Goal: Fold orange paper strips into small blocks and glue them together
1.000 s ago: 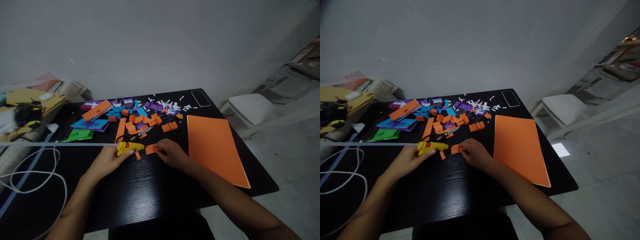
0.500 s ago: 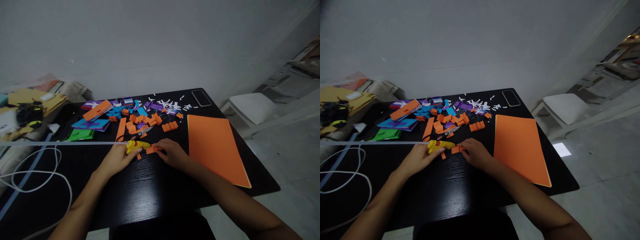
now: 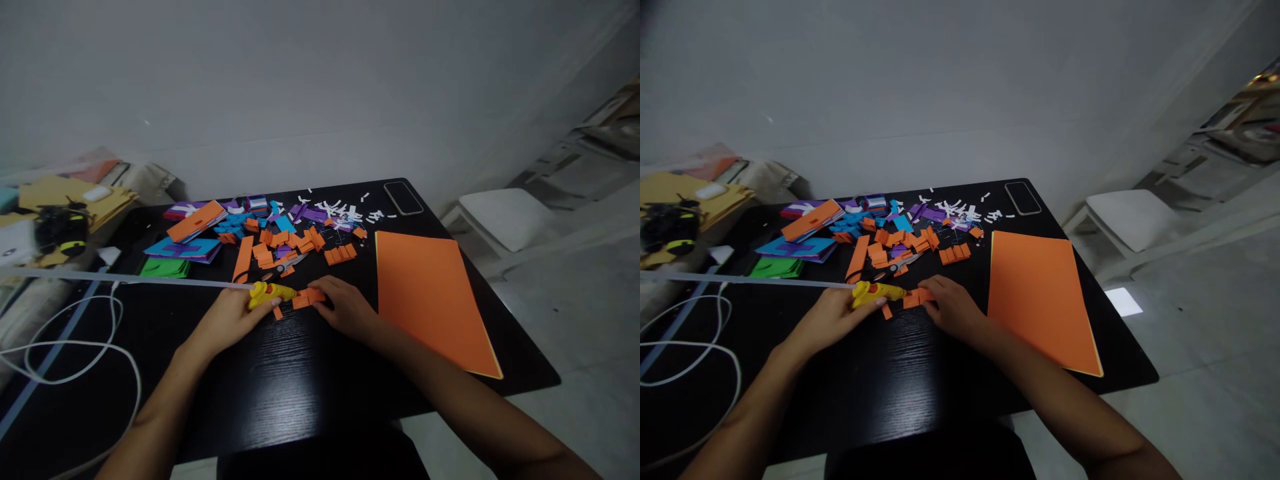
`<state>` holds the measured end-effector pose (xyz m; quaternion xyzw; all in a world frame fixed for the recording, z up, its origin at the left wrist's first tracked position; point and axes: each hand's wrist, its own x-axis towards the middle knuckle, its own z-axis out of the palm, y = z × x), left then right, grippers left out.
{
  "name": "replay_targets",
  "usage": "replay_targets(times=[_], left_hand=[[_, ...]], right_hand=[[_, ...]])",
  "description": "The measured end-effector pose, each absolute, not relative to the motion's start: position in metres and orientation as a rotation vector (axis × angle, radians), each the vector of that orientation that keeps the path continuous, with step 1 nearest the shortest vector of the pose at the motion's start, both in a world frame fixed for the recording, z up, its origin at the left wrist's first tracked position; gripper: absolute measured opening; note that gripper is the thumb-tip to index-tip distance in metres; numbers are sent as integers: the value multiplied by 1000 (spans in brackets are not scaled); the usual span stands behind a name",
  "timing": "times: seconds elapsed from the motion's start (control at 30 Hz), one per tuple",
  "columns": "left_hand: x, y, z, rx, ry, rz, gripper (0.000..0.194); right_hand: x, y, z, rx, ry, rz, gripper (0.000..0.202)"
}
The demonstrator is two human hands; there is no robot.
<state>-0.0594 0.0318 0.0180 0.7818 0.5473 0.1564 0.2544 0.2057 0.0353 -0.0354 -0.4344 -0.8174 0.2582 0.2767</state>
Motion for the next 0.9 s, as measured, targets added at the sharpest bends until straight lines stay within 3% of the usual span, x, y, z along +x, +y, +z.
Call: replay_targets(times=[0.37, 0.67, 0.9], left_hand=[[-104, 23, 32, 1721, 1816, 556, 51], [-134, 9, 31, 1686, 2173, 324, 68], [-157, 19, 20, 1500, 2342, 5, 71]], right_hand=[[206, 35, -39, -1138, -2083, 746, 39], [207, 36, -42, -1207, -2102, 558, 34], [209, 38, -45, -1227, -2180, 494, 20]])
